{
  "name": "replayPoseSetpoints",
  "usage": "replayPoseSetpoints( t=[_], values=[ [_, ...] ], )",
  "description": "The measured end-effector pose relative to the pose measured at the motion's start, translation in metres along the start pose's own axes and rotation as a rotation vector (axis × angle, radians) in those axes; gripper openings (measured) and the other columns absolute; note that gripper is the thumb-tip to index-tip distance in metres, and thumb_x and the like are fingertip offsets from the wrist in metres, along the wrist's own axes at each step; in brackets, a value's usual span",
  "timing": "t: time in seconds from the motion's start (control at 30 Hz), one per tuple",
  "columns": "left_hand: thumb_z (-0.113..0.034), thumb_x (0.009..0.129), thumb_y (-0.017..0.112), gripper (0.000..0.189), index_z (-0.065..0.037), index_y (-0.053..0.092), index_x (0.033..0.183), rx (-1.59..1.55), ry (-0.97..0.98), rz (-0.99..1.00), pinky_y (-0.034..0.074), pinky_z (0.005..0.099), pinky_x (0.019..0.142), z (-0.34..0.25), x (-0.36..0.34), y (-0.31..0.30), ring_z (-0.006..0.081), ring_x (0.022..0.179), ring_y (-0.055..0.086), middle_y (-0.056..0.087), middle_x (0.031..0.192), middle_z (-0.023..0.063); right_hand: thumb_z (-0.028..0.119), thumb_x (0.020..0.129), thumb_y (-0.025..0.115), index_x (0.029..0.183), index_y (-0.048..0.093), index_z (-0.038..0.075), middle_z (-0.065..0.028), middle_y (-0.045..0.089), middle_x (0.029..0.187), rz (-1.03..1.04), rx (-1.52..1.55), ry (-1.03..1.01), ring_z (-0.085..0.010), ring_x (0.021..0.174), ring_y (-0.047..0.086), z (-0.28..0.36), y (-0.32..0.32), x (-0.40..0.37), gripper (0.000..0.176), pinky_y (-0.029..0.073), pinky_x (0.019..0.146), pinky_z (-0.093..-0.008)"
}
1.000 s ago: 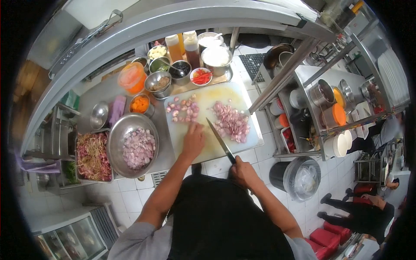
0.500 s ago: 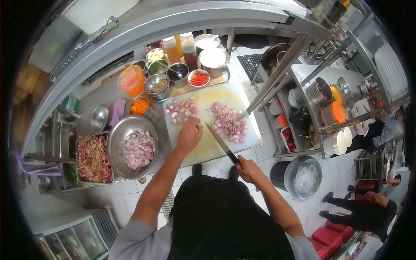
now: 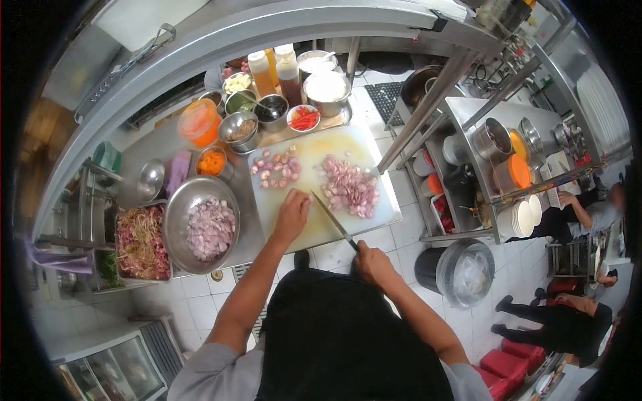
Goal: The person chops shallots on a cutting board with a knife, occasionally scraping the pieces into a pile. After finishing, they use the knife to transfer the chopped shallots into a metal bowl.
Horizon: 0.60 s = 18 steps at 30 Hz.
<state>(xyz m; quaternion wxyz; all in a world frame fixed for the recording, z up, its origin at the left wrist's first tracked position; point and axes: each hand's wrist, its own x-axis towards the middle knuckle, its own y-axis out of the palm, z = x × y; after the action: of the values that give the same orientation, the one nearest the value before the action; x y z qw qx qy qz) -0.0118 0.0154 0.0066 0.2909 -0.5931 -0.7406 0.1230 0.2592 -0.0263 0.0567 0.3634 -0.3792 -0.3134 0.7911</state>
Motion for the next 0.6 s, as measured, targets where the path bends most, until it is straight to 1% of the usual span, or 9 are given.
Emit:
replayPoseSetpoints(
  t=[0.07, 0.13, 0.33, 0.37, 0.4, 0.43, 0.5, 0.6],
  values=[
    [-0.004, 0.096, 0.058, 0.012, 0.002, 0.064, 0.104, -0.022, -0.017, 0.036, 0.048, 0.0362, 0.070, -0.003, 0.004, 0.002, 0.0273, 0.074, 0.058, 0.057, 0.095, 0.0151, 0.016, 0.093, 0.056, 0.107, 0.050, -0.001, -0.0304, 0.065, 0.076, -0.013, 0.003, 0.002, -0.0511, 0.075, 0.065, 0.007, -0.006, -0.002, 0.023, 0.051, 0.071, -0.0601],
    [-0.005, 0.096, 0.058, 0.012, 0.000, 0.064, 0.105, 0.066, 0.075, 0.029, 0.048, 0.0385, 0.071, -0.002, 0.005, 0.006, 0.0299, 0.076, 0.059, 0.056, 0.094, 0.0151, 0.016, 0.093, 0.056, 0.107, 0.050, -0.001, -0.0303, 0.065, 0.076, -0.023, 0.007, 0.002, -0.0512, 0.074, 0.064, 0.011, -0.013, -0.005, 0.022, 0.051, 0.071, -0.0602],
    [-0.005, 0.096, 0.057, 0.011, 0.000, 0.062, 0.104, 0.094, 0.066, 0.034, 0.049, 0.0408, 0.074, -0.004, 0.006, 0.015, 0.0342, 0.081, 0.059, 0.053, 0.094, 0.0156, 0.014, 0.093, 0.053, 0.105, 0.050, -0.001, -0.0302, 0.065, 0.075, -0.010, -0.039, 0.020, -0.0516, 0.074, 0.064, 0.002, -0.013, -0.004, 0.020, 0.051, 0.070, -0.0596],
    [-0.005, 0.096, 0.057, 0.011, 0.000, 0.062, 0.104, 0.093, 0.066, 0.033, 0.049, 0.0408, 0.074, -0.003, 0.006, 0.017, 0.0342, 0.081, 0.059, 0.053, 0.094, 0.0156, 0.013, 0.092, 0.053, 0.105, 0.050, -0.001, -0.0304, 0.065, 0.075, -0.019, -0.055, -0.029, -0.0517, 0.074, 0.064, -0.010, -0.003, -0.003, 0.019, 0.051, 0.071, -0.0598],
    [-0.003, 0.094, 0.057, 0.010, 0.000, 0.062, 0.103, 0.078, 0.072, 0.054, 0.049, 0.0410, 0.075, -0.003, 0.006, 0.019, 0.0346, 0.082, 0.059, 0.053, 0.095, 0.0159, 0.012, 0.092, 0.052, 0.104, 0.049, -0.001, -0.0307, 0.065, 0.075, -0.028, -0.071, -0.078, -0.0517, 0.075, 0.064, -0.004, -0.007, -0.003, 0.019, 0.051, 0.071, -0.0600],
    [-0.001, 0.093, 0.056, 0.010, 0.000, 0.061, 0.102, 0.064, 0.079, 0.074, 0.049, 0.0412, 0.075, -0.002, 0.006, 0.020, 0.0351, 0.084, 0.059, 0.053, 0.096, 0.0162, 0.012, 0.092, 0.052, 0.104, 0.049, -0.001, -0.0307, 0.065, 0.075, -0.028, -0.072, -0.078, -0.0517, 0.075, 0.064, 0.000, -0.013, -0.006, 0.019, 0.051, 0.071, -0.0600],
    [0.000, 0.092, 0.056, 0.010, 0.000, 0.060, 0.101, 0.061, 0.067, 0.089, 0.049, 0.0417, 0.076, -0.002, 0.006, 0.020, 0.0359, 0.085, 0.059, 0.052, 0.096, 0.0165, 0.012, 0.091, 0.052, 0.103, 0.049, -0.001, -0.0313, 0.064, 0.076, 0.006, -0.031, 0.023, -0.0516, 0.075, 0.064, 0.012, -0.027, -0.014, 0.018, 0.050, 0.072, -0.0609],
    [0.002, 0.091, 0.054, 0.010, 0.000, 0.059, 0.100, 0.043, 0.059, 0.100, 0.048, 0.0427, 0.078, -0.005, 0.007, 0.018, 0.0373, 0.087, 0.059, 0.052, 0.097, 0.0171, 0.012, 0.090, 0.053, 0.104, 0.049, -0.001, -0.0319, 0.064, 0.077, 0.014, -0.020, 0.043, -0.0515, 0.077, 0.064, 0.012, -0.023, -0.015, 0.019, 0.050, 0.072, -0.0614]
  ],
)
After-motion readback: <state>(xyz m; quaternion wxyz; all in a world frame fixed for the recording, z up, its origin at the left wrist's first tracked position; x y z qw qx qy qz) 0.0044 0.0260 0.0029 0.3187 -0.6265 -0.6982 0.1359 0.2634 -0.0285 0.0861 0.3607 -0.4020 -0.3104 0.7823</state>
